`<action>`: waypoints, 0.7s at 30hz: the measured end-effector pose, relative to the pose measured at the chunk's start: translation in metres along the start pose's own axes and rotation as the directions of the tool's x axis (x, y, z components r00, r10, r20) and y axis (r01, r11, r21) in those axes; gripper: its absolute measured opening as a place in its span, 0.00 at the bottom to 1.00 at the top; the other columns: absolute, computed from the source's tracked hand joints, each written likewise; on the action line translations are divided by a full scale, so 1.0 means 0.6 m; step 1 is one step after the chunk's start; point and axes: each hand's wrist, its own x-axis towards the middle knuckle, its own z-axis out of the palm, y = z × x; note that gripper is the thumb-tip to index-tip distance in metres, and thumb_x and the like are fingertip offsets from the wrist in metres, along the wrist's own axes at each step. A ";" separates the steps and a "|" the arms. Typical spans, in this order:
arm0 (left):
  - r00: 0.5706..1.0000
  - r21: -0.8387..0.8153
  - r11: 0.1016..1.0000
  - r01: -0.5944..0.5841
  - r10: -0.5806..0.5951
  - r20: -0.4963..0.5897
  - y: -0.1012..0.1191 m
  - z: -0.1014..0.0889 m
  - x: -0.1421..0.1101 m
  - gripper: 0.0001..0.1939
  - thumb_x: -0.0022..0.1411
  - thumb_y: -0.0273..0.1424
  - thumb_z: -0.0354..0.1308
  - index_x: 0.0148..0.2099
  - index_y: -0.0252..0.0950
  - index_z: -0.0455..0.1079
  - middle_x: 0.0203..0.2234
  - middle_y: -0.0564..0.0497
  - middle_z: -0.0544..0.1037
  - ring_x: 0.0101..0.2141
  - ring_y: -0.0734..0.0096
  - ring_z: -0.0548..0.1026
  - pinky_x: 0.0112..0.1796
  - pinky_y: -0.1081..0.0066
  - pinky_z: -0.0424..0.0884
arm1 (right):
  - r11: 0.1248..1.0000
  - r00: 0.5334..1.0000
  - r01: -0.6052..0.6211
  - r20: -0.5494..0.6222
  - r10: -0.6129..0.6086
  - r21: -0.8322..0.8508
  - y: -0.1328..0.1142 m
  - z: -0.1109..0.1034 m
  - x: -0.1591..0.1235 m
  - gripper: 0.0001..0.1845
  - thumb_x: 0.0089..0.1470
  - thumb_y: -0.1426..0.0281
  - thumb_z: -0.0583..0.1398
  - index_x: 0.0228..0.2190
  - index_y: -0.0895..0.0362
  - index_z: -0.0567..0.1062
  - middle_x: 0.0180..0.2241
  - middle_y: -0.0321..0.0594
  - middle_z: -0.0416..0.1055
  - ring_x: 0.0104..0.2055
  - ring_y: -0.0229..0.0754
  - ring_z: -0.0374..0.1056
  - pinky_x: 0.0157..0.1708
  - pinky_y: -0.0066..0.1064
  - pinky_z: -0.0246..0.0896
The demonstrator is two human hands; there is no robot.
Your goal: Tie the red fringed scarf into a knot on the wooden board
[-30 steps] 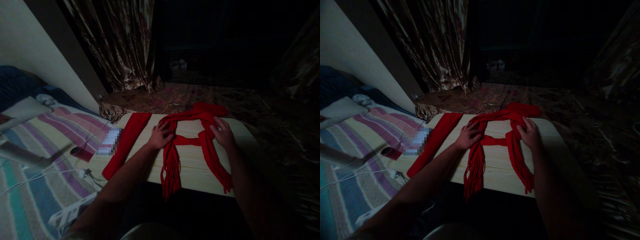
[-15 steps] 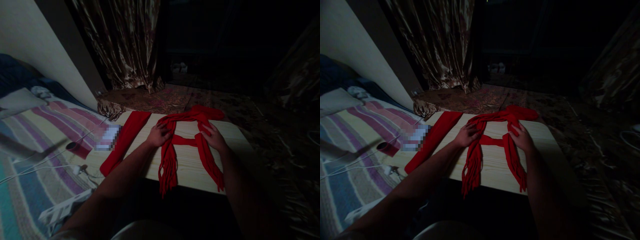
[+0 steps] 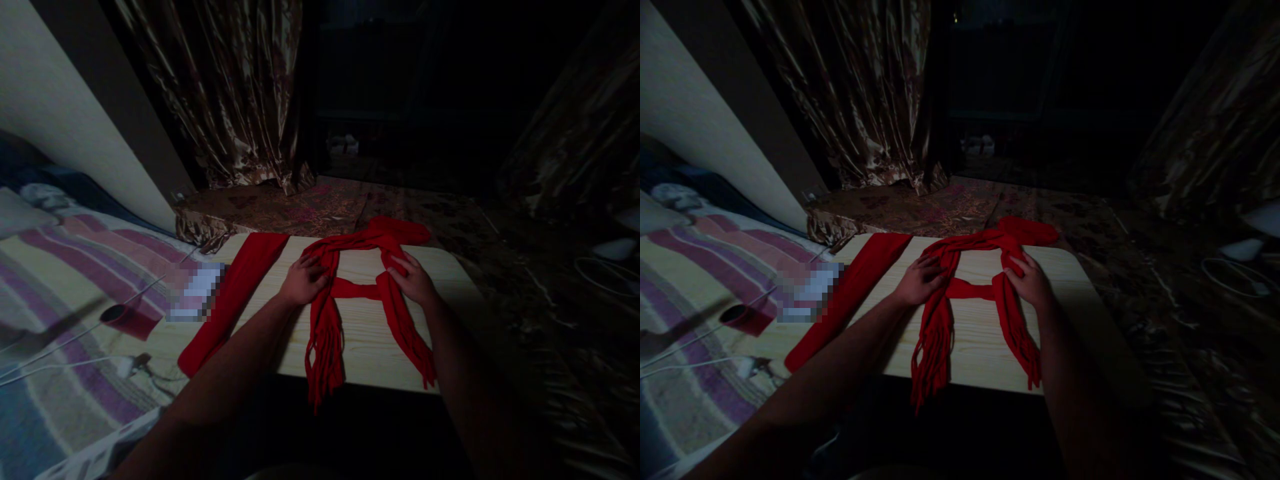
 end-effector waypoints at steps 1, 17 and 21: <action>1.000 -0.009 1.000 -0.002 0.002 0.000 0.001 0.000 0.000 0.18 0.63 0.41 0.56 0.50 0.42 0.79 0.52 0.45 0.77 0.60 0.58 0.67 0.63 0.54 0.57 | 1.000 1.000 -0.004 -0.003 0.004 0.006 -0.002 -0.001 -0.001 0.27 0.56 0.52 0.59 0.50 0.53 0.78 0.61 0.49 0.64 0.64 0.52 0.60 0.63 0.44 0.56; 0.975 -0.026 0.980 0.199 -0.200 -0.094 -0.019 0.008 0.004 0.17 0.53 0.35 0.61 0.45 0.44 0.81 0.54 0.47 0.76 0.59 0.52 0.66 0.60 0.51 0.60 | 0.925 0.955 -0.251 -0.083 0.285 0.284 -0.040 -0.023 0.000 0.19 0.50 0.55 0.60 0.38 0.54 0.78 0.41 0.44 0.78 0.45 0.49 0.73 0.49 0.42 0.67; 0.974 -0.014 0.980 0.196 -0.196 -0.114 -0.020 0.012 0.005 0.15 0.53 0.35 0.59 0.43 0.44 0.81 0.51 0.47 0.78 0.58 0.53 0.68 0.60 0.53 0.61 | 0.898 0.850 -0.289 -0.343 0.401 0.333 -0.062 -0.085 0.028 0.24 0.56 0.53 0.52 0.41 0.58 0.76 0.40 0.50 0.77 0.46 0.52 0.72 0.43 0.40 0.69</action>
